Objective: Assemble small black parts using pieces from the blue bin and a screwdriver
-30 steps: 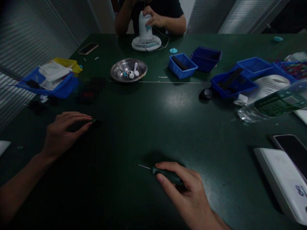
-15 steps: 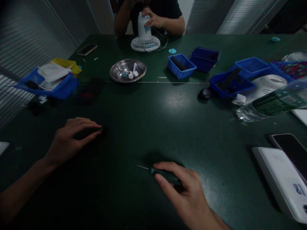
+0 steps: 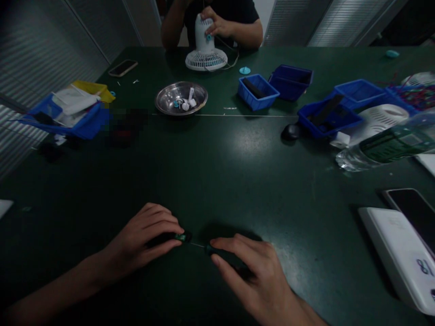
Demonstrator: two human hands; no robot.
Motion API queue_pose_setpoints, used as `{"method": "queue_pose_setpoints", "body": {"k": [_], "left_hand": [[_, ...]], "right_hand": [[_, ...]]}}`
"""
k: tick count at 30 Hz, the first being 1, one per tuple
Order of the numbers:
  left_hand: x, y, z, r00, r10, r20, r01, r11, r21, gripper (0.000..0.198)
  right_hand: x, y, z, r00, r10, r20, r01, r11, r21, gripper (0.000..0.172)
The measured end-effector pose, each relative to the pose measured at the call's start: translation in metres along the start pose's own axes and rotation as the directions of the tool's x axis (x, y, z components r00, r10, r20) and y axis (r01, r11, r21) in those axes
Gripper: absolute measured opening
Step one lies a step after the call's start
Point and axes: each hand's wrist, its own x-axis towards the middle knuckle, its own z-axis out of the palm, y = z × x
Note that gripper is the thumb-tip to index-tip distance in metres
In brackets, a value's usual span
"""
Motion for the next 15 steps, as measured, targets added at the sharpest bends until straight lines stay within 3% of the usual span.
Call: {"method": "queue_pose_setpoints", "body": {"k": [15], "left_hand": [[0.0009, -0.0002, 0.0021, 0.998, -0.026, 0.055, 0.033, 0.992, -0.126, 0.016]], "right_hand": [[0.0004, -0.0004, -0.0007, 1.0, -0.013, -0.007, 0.013, 1.0, -0.018, 0.018]]}}
